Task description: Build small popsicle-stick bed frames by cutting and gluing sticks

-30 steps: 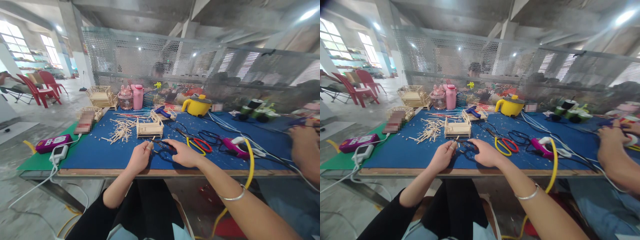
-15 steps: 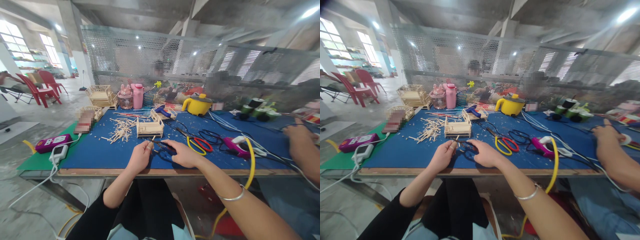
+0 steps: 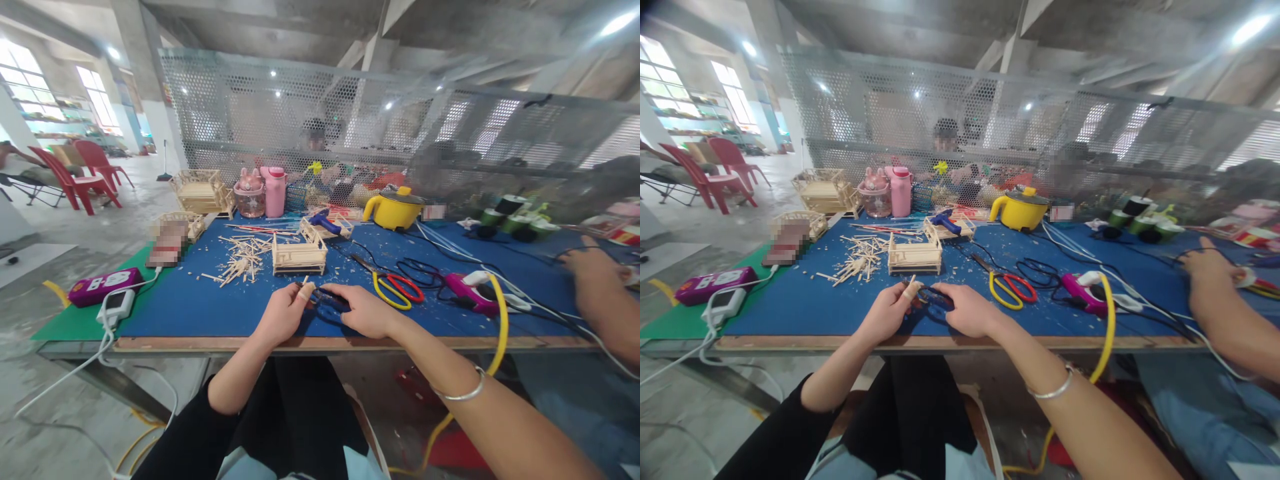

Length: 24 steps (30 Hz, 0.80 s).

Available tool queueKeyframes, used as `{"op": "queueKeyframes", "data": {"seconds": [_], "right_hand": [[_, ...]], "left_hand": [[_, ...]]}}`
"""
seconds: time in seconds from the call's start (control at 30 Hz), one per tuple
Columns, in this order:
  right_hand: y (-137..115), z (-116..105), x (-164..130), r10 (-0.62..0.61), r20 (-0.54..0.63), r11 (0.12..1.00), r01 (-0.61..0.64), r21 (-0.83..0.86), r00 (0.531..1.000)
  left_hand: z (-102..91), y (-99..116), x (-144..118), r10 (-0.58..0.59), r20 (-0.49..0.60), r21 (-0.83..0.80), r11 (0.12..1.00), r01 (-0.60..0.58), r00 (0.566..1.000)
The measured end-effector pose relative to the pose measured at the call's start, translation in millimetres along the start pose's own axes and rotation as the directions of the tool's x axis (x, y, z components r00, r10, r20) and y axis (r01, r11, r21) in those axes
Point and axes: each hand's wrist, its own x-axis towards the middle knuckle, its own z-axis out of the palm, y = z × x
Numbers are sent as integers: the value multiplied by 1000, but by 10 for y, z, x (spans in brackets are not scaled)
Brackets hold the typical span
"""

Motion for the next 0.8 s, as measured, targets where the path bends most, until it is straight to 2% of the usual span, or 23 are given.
{"op": "queueKeyframes", "data": {"seconds": [0.07,0.2,0.3,0.4,0.5,0.8], "right_hand": [[-9,8,5,-9,-16,1000,9,-15,1000],[16,63,7,-40,-50,999,38,-36,998],[72,182,-3,-53,-125,995,42,-94,991],[106,329,-28,-41,-247,979,-11,-202,968],[92,426,-68,-35,-315,950,-66,-304,949],[-29,449,-130,11,-356,852,-195,-486,934]], "left_hand": [[14,1,15,-32,-34,73,997,35,999],[26,1,39,-45,-38,115,992,49,998],[17,-4,47,-51,-38,166,984,57,998],[6,-14,51,-29,-30,181,983,34,999],[3,-21,51,-1,2,186,983,1,1000],[-1,-36,51,32,21,189,981,-36,999]]}}
